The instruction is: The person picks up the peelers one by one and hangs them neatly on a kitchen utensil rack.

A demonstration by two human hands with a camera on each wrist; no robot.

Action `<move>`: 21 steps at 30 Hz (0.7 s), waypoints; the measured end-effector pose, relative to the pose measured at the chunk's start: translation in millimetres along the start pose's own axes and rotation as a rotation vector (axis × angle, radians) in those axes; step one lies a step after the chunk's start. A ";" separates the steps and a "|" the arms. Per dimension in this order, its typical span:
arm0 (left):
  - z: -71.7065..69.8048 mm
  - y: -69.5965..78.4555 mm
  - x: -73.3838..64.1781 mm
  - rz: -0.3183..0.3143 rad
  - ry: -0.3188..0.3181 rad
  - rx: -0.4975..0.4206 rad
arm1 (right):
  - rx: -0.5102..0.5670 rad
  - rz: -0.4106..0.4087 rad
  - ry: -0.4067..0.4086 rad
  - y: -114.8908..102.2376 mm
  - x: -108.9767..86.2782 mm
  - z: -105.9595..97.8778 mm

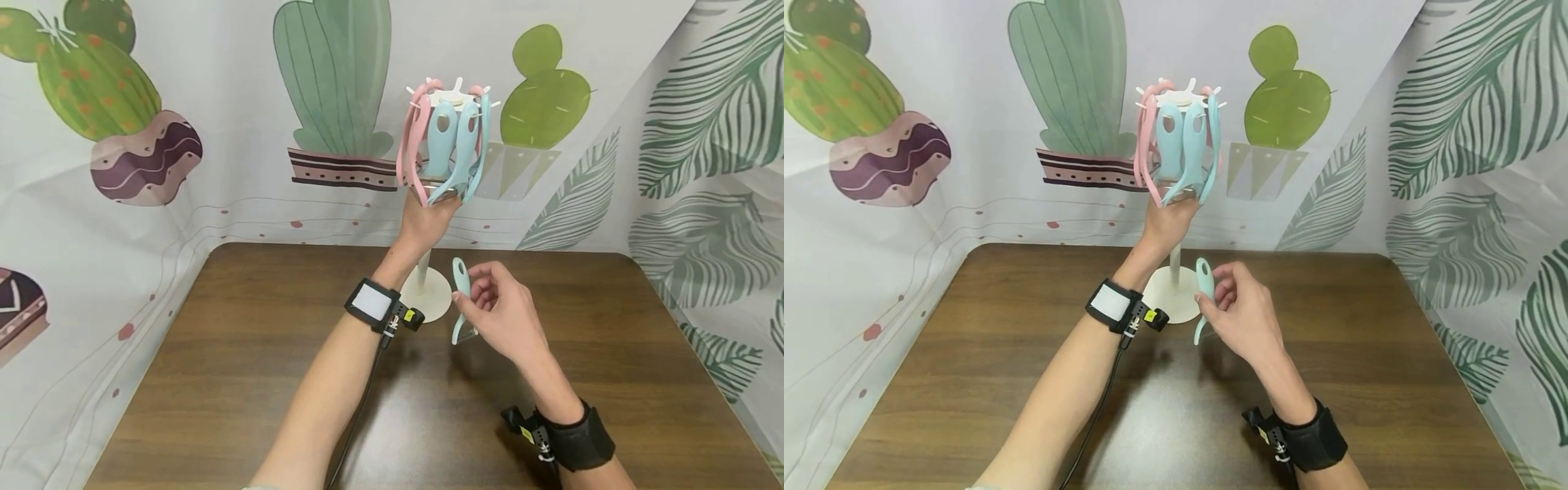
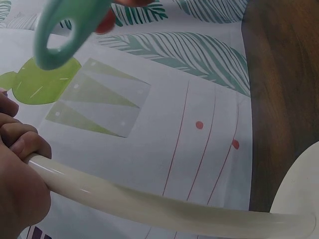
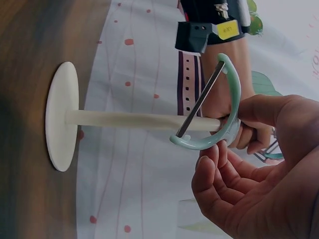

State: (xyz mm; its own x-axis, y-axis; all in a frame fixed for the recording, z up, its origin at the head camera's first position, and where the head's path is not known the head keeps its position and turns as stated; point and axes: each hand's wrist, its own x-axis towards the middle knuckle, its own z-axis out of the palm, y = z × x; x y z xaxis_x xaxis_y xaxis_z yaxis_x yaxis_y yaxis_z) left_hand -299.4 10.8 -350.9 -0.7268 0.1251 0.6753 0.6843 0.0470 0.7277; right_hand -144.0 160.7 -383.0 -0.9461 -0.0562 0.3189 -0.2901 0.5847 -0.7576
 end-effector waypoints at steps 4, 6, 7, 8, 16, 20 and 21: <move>0.4 -1.0 -1.0 0.003 -0.005 0.007 | 0.010 0.011 0.024 -1.9 2.5 -5.2; 0.5 -1.3 -1.3 0.007 -0.001 0.013 | 0.014 0.015 0.035 -3.1 4.0 -8.0; 0.6 -1.6 -1.3 0.010 -0.001 0.014 | 0.017 0.017 0.040 -3.6 4.7 -9.3; 0.6 -1.7 -1.3 0.012 0.000 0.015 | 0.019 0.018 0.046 -4.0 5.5 -10.5; 0.2 -0.9 -0.1 0.030 -0.002 0.015 | 0.070 0.028 0.095 -6.5 12.2 -15.0; -0.5 -0.7 0.7 0.031 -0.016 0.011 | 0.116 0.045 0.113 -8.5 15.8 -16.3; -0.7 -0.9 1.1 0.029 -0.020 0.006 | 0.130 0.049 0.115 -9.3 16.6 -16.8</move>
State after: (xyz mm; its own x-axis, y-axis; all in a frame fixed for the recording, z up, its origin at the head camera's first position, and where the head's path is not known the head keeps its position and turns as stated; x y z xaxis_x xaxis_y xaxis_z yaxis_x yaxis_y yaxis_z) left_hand -300.8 10.2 -350.7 -0.7051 0.1466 0.6938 0.7057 0.0491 0.7068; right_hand -154.6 167.9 -361.1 -0.9392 0.0672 0.3368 -0.2670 0.4743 -0.8389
